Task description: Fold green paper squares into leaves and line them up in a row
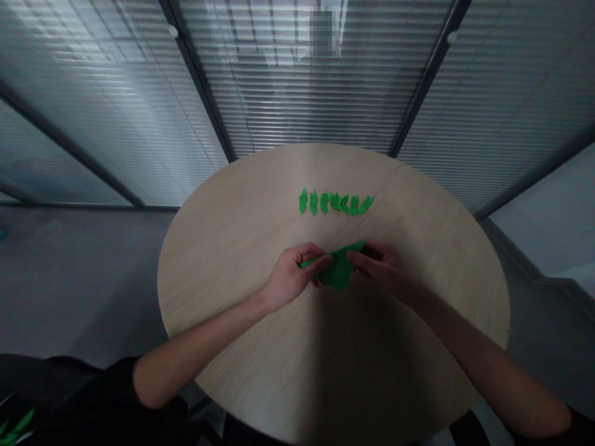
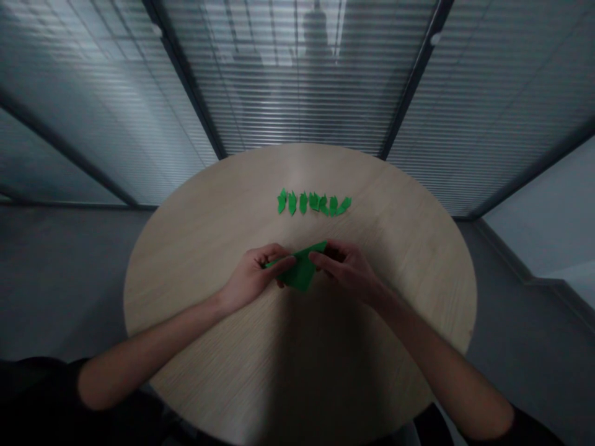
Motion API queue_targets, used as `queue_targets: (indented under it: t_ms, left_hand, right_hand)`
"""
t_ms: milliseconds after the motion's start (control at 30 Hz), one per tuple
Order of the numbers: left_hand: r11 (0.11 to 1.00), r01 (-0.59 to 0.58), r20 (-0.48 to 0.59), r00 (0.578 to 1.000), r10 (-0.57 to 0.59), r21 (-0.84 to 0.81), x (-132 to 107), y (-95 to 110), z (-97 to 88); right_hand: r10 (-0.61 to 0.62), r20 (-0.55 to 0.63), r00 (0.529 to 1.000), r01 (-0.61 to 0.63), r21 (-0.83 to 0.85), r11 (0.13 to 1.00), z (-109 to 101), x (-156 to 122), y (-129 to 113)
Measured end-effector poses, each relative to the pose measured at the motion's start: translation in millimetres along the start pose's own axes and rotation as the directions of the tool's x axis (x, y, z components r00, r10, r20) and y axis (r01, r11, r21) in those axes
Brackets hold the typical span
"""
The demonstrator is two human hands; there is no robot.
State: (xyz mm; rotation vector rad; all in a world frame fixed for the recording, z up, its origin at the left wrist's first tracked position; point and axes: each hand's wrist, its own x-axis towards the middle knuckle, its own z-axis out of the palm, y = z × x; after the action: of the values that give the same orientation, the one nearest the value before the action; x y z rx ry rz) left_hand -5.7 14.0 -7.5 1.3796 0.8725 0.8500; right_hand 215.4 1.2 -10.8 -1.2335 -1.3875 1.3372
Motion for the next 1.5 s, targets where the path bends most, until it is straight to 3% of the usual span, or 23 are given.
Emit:
queue_targets:
  t_ms: [167, 633, 933, 1267, 1500]
  left_hand:
    - [0.998, 0.049, -0.007, 0.999, -0.049, -0.041, 3, -1, -1.1]
    - [0.994, 0.06, 0.016, 0.998, -0.062, 0.094, 4, 3, -1.3]
    - [0.99, 0.063, -0.099, 0.994, -0.051, 0.127, 6, 2, -6.7]
    - [0.994, 0.055, -0.144, 0.989, -0.041, 0.094, 6, 5, -5.8]
    - [0.994, 0.028, -0.239, 0.971, -0.003, 0.102, 9, 1, -9.4]
  right_hand:
    - [0.006, -0.021, 1.0, -0.006, 0.004, 1.0, 1, 2, 5]
    - [0.055, -0.027, 0.998, -0.056, -0.022, 0.998, 5, 1, -1]
    - [0.086, -0.092, 0.992, -0.087, -0.006, 0.996, -2, 6, 3]
    - [0.114, -0.073, 0.991, -0.115, -0.013, 0.993, -3, 7, 2]
    - [0.108, -0.052, 0.993, -0.111, -0.065, 0.992, -6, 9, 4]
